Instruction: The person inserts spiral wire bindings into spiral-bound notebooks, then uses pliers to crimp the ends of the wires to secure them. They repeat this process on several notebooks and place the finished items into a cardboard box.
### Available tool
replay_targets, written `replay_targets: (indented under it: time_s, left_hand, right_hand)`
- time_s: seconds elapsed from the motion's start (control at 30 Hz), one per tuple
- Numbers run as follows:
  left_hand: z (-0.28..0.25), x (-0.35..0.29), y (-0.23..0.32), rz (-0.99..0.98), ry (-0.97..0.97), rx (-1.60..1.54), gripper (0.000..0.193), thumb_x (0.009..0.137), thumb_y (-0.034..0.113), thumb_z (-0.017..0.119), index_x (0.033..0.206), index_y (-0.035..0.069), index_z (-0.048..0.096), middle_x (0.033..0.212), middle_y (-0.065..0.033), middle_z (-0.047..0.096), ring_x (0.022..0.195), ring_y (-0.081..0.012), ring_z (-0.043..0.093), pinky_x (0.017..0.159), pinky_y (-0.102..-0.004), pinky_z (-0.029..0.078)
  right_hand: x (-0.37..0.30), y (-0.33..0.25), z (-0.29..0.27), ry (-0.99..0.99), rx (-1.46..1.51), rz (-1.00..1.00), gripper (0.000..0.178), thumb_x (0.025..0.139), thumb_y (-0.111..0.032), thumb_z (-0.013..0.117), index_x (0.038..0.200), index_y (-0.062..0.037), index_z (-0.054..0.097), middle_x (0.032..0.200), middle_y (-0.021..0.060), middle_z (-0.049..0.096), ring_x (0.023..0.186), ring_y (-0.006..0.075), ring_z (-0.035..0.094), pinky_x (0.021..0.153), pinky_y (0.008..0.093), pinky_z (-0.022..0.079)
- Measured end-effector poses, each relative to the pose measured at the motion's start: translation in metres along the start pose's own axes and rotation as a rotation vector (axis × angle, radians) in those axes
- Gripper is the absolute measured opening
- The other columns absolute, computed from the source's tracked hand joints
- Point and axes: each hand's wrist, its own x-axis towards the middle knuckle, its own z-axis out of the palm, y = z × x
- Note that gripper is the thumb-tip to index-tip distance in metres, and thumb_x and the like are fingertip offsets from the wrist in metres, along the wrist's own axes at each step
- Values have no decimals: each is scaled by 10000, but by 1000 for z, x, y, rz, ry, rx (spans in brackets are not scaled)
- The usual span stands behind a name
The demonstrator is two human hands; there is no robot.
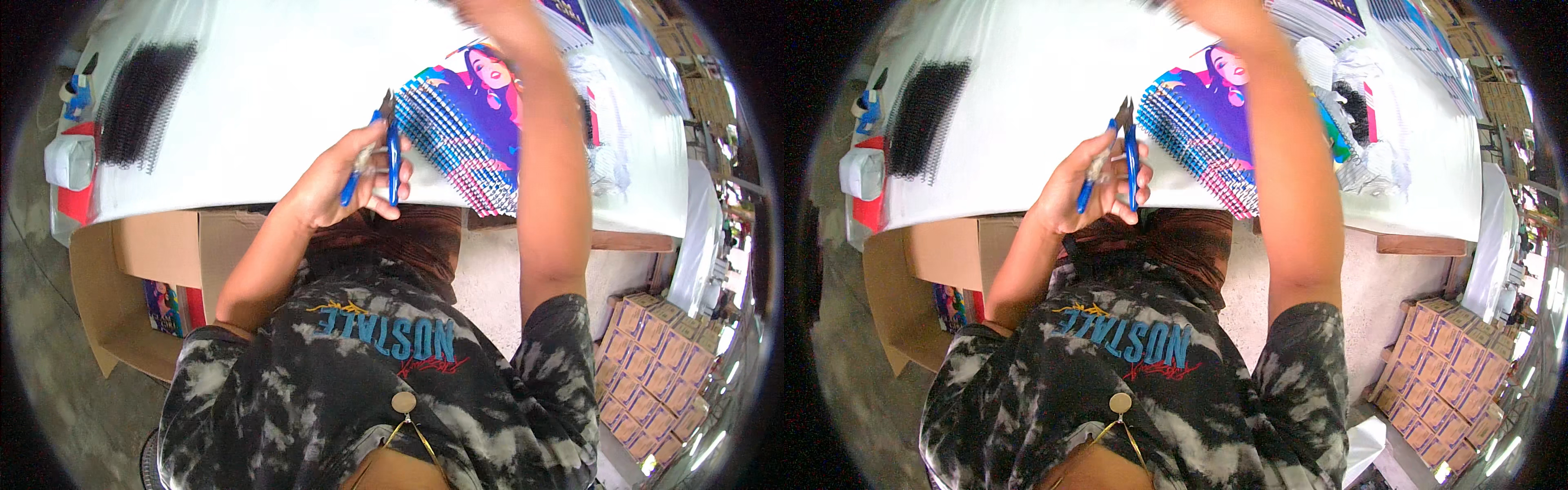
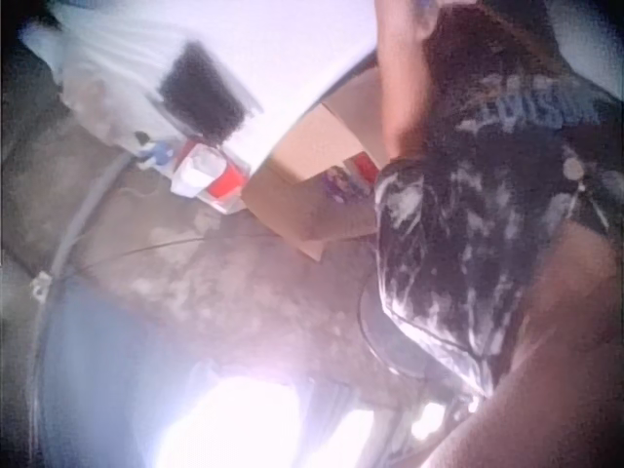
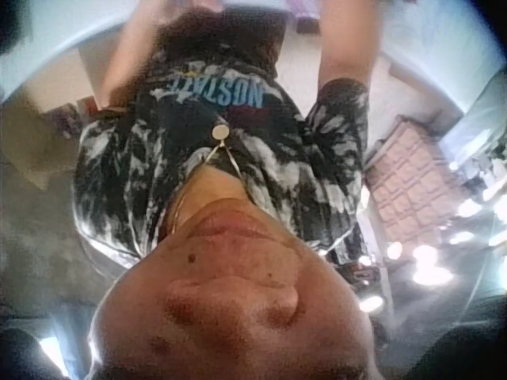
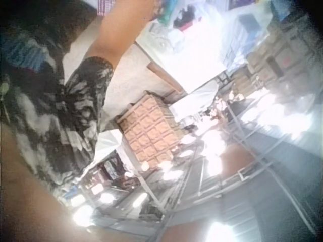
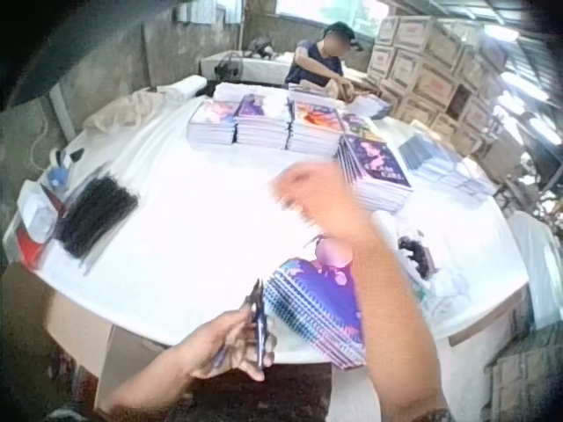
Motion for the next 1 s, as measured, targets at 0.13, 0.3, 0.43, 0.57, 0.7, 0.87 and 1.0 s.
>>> replay_targets:
  time_s: [0.13, 0.3, 0.43, 0.57, 0.7, 0.87, 1.0]
  left_hand:
    - [-21, -3, -17, -52, -17, -63, 500, 919, 459, 365, 1181, 41, 448, 938, -112, 533, 844, -227, 568, 671, -375, 537]
    - [-13, -6, -23, -61, -53, -87, 539, 942, 487, 300, 1219, 42, 428, 933, -107, 540, 881, -232, 580, 724, -412, 540]
    - [-6, -7, -25, -6, -75, -88, 537, 942, 497, 290, 1193, 43, 432, 932, -121, 535, 869, -227, 581, 675, -385, 551]
    - [-1, -6, -21, 112, -16, -75, 538, 940, 502, 288, 1181, 41, 425, 940, -133, 530, 870, -233, 577, 703, -409, 548]
    - [9, 3, -11, 91, -123, -110, 572, 939, 510, 276, 1219, 28, 404, 960, -151, 527, 888, -262, 575, 769, -477, 528]
    - [6, 15, -5, 25, -214, -125, 581, 939, 507, 271, 1230, 25, 412, 969, -160, 535, 915, -276, 576, 799, -505, 508]
    - [-4, 24, 0, -11, -252, -156, 567, 939, 509, 271, 1187, 27, 439, 897, -126, 514, 788, -231, 564, 780, -487, 519]
  right_hand:
    - [-37, 3, -120, 532, -271, 110, 272, 773, -271, 659, 786, 0, 655, 630, 16, 590, 565, 84, 508, 520, 230, 388]
    - [-97, 149, -214, 496, -569, 417, 403, 835, -424, 575, 912, -47, 694, 787, 107, 673, 802, 218, 624, 777, 314, 447]
    - [-98, 125, -179, 500, -552, 210, 374, 855, -381, 551, 1011, -62, 667, 1033, 157, 637, 1026, 265, 578, 902, 323, 405]
    - [-78, 31, -70, 54, -290, -218, 363, 840, -278, 606, 1140, -75, 600, 1175, 134, 583, 1089, 252, 547, 941, 312, 385]
    - [-86, 26, 1, -275, -570, -305, 448, 776, -310, 666, 1195, -181, 575, 1278, 81, 516, 1289, 233, 360, 1093, 461, 121]
    - [-81, 34, -1, -329, -545, -242, 393, 777, -258, 638, 1160, -183, 597, 1216, 57, 559, 1254, 224, 403, 1088, 472, 111]
    - [-80, 35, 2, -316, -492, -277, 349, 778, -249, 626, 1122, -189, 615, 1139, 23, 588, 1162, 197, 468, 1089, 477, 130]
